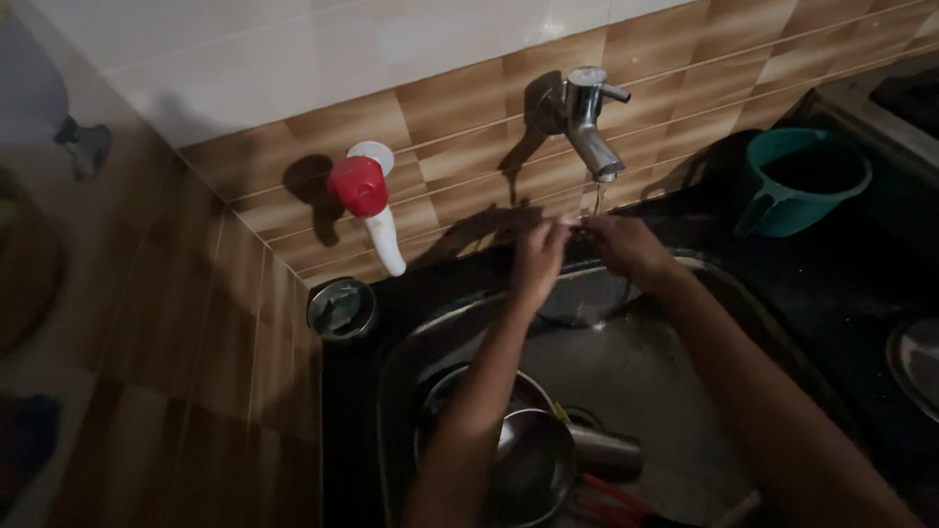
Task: The person washes a pressure cooker at the kitchen sink. They turn on the tap, rinse the cooker body and its metal lid, scrub the cooker's base and interior by hand with a scrub pad, and continue scrubbing the base under running water.
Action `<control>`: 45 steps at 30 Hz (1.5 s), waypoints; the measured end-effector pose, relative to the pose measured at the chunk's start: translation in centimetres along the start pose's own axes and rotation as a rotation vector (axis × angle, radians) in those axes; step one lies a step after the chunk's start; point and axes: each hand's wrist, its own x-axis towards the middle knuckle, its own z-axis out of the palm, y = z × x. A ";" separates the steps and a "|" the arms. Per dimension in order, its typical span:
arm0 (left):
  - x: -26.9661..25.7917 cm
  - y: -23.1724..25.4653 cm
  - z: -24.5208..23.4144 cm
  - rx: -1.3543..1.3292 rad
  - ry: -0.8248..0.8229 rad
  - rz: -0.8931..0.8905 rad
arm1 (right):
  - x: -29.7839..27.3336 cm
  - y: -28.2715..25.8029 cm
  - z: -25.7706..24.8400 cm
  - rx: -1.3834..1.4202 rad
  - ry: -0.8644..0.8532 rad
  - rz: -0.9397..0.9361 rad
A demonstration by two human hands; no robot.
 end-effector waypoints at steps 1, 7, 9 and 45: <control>0.1 0.5 0.2 0.056 0.034 0.054 | 0.3 -0.2 0.2 0.135 0.017 -0.002; 2.2 -1.3 0.4 -0.199 0.463 -0.200 | -0.8 -0.9 -0.1 0.409 -0.168 -0.093; 2.9 -3.5 0.0 -0.583 0.551 -0.594 | -1.9 -0.3 -0.4 0.291 -0.194 0.025; 16.8 13.5 2.5 -0.509 -0.079 0.140 | -6.5 -5.0 -11.3 -0.806 -0.573 -0.206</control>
